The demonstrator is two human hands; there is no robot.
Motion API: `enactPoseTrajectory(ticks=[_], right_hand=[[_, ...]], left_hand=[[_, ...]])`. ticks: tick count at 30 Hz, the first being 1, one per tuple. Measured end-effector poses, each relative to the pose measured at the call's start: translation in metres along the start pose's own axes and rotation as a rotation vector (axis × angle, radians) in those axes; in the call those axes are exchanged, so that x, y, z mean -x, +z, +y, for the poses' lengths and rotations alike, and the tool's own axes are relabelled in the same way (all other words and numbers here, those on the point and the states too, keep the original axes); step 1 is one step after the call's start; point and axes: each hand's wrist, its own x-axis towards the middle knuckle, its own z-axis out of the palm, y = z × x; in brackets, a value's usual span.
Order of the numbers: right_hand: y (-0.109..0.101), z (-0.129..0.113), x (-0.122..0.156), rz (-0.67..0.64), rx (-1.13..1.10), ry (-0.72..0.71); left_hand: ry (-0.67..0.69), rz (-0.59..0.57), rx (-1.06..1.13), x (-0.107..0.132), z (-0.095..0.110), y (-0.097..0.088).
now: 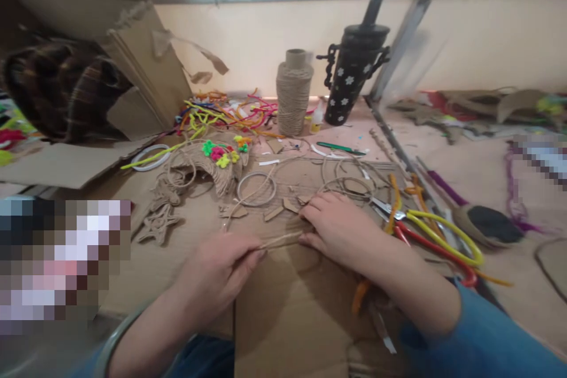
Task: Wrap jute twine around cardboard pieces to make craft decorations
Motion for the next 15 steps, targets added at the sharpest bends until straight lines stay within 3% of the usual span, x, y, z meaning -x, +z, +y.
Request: enactPoseTrajectory(ticks=[2,4,9,15], right_hand=[[-0.002,0.003,0.001,0.001,0.017,0.024],[-0.001,0.01,0.003,0.014,0.044,0.043],[0.002,0.028,0.003,-0.012,0.066,0.101],[-0.003,0.032,0.003,-0.066,0.003,0.145]], left_hand=[[-0.015,-0.11,-0.044,-0.001,0.001,0.001],[-0.019,-0.14,-0.065,0.0,0.001,0.001],[0.011,-0.062,-0.064,0.002,-0.001,0.003],[0.025,-0.046,-0.06,0.002,-0.002,0.003]])
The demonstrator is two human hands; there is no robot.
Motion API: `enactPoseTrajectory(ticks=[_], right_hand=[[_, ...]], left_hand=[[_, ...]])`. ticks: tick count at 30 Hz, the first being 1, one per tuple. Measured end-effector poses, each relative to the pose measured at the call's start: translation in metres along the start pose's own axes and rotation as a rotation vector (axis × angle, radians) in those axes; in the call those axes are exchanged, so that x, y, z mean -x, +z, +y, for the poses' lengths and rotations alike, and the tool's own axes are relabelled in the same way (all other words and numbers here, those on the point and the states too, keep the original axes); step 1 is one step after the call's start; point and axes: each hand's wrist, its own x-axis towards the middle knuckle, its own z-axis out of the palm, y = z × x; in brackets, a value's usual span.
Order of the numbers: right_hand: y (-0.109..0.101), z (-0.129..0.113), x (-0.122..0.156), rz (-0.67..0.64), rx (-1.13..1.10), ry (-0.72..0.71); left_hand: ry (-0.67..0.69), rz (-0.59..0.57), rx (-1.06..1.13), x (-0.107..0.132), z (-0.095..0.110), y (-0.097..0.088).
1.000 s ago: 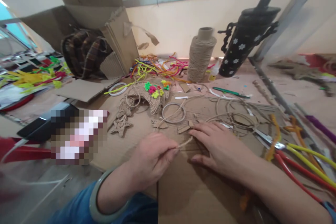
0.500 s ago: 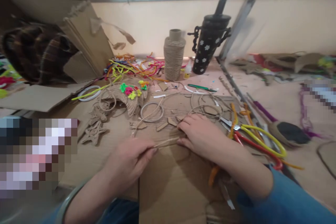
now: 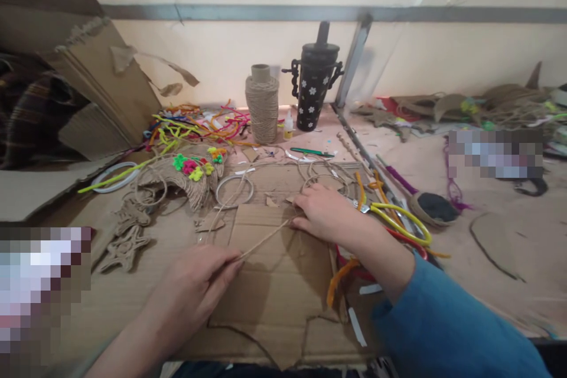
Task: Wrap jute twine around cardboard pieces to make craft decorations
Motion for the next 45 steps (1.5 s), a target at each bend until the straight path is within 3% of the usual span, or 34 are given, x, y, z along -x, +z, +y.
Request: enactPoseTrajectory(ticks=[12,16,22,29,34,37,40,45], right_hand=[[-0.02,-0.03,0.005,-0.085,-0.158,-0.083],[-0.017,-0.034,0.004,-0.092,-0.237,-0.184],[-0.003,-0.046,-0.009,0.029,-0.359,-0.429],[0.005,-0.031,-0.016,0.085,-0.111,-0.058],[0.006,-0.042,-0.018,0.096,-0.169,-0.253],[0.006,-0.044,-0.023,0.052,-0.123,-0.19],[0.002,-0.04,-0.024,0.101,-0.061,-0.039],[-0.011,-0.044,-0.027,0.144,-0.032,-0.163]], left_hand=[[0.057,-0.028,0.006,0.001,0.0,0.002],[0.065,-0.052,0.015,0.0,0.0,0.003],[0.088,-0.095,0.023,0.0,0.002,0.004],[0.176,-0.188,-0.009,0.001,-0.002,0.01],[0.103,-0.337,-0.024,-0.003,0.001,0.008],[0.059,-0.396,-0.038,-0.006,0.004,0.004],[0.029,-0.369,-0.024,-0.004,0.005,0.0],[0.055,-0.297,0.032,-0.002,0.004,0.0]])
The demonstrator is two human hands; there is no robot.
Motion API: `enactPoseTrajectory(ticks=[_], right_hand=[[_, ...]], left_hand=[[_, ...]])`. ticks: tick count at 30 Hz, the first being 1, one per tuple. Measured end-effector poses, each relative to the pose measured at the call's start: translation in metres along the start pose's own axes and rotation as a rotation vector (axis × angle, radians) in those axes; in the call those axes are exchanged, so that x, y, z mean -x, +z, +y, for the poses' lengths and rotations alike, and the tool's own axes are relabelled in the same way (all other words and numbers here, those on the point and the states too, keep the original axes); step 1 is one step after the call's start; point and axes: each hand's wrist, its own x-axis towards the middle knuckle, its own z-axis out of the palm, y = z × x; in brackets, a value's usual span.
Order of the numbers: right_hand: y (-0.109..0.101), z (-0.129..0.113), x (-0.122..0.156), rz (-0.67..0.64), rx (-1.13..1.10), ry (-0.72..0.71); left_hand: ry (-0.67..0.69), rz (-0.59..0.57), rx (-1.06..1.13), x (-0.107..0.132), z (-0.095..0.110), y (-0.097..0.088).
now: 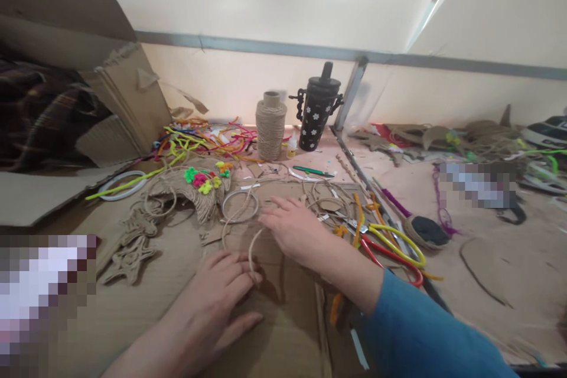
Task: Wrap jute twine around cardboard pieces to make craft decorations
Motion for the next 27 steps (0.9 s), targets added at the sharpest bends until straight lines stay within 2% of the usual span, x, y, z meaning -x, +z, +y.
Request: enactPoseTrajectory(ticks=[4,9,12,18,23,27], right_hand=[[0.002,-0.004,-0.022,-0.089,0.073,-0.111],[0.014,-0.002,-0.052,-0.133,0.148,-0.116],[0.01,-0.001,-0.054,-0.164,0.168,-0.11],[-0.031,0.0,-0.024,-0.247,0.107,-0.037],[-0.068,0.005,-0.003,-0.379,-0.229,-0.03],[-0.086,0.01,0.004,-0.351,-0.345,0.028]], left_hand=[[-0.015,-0.029,0.004,-0.002,0.002,0.0],[0.011,-0.056,0.002,-0.002,0.003,0.0],[0.024,-0.042,0.01,-0.001,0.001,0.001],[-0.022,-0.028,0.039,-0.001,-0.001,0.001],[-0.035,-0.033,0.05,-0.002,0.001,-0.001],[-0.044,-0.025,0.057,-0.002,0.0,-0.001]])
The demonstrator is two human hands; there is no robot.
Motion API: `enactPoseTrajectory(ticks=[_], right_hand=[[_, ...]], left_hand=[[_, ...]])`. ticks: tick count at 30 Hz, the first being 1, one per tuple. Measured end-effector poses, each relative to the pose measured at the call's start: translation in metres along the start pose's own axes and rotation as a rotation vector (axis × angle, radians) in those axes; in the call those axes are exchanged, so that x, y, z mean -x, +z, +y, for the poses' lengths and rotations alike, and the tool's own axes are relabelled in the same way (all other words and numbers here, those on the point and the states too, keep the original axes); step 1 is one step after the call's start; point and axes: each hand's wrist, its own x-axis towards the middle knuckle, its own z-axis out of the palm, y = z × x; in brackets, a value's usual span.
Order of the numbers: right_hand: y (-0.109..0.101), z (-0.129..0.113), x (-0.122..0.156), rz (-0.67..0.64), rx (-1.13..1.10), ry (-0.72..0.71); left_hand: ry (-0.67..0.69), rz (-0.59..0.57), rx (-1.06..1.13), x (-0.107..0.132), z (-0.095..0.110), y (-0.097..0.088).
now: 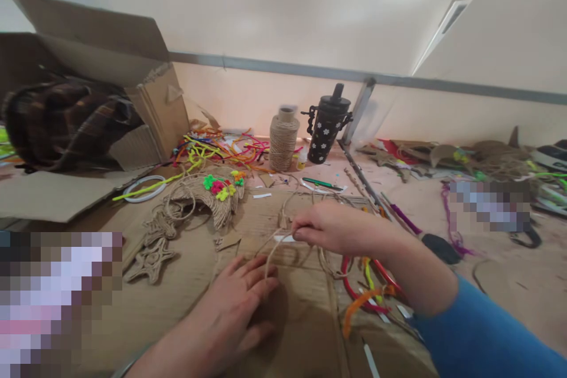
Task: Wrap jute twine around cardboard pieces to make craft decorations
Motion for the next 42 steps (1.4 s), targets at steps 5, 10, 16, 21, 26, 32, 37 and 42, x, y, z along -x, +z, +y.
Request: enactPoseTrajectory(ticks=[5,10,16,21,26,32,37,42], right_hand=[[-0.002,-0.002,0.0,0.136,0.066,0.046],[0.003,-0.006,-0.007,0.176,0.186,0.057],[-0.002,-0.004,0.001,0.111,0.227,0.056],[-0.002,-0.001,0.0,0.312,0.409,0.211],[0.022,0.004,-0.037,0.394,0.569,0.085],[0.054,0.014,-0.094,0.321,0.594,-0.113],[0.067,0.028,-0.1,0.292,0.605,-0.182],[0.056,0.031,-0.088,0.374,0.626,0.0]], left_hand=[[0.001,0.06,0.014,0.001,-0.002,0.004],[0.0,0.078,0.034,0.001,-0.002,0.005],[0.021,0.059,0.04,0.002,-0.003,0.006],[0.033,0.061,0.042,0.001,-0.004,0.006],[0.05,0.031,0.021,0.001,-0.002,0.006],[0.105,0.035,-0.013,0.001,-0.003,0.006],[0.108,0.039,-0.024,0.001,-0.006,0.012],[0.127,0.056,0.001,0.0,-0.008,0.013]])
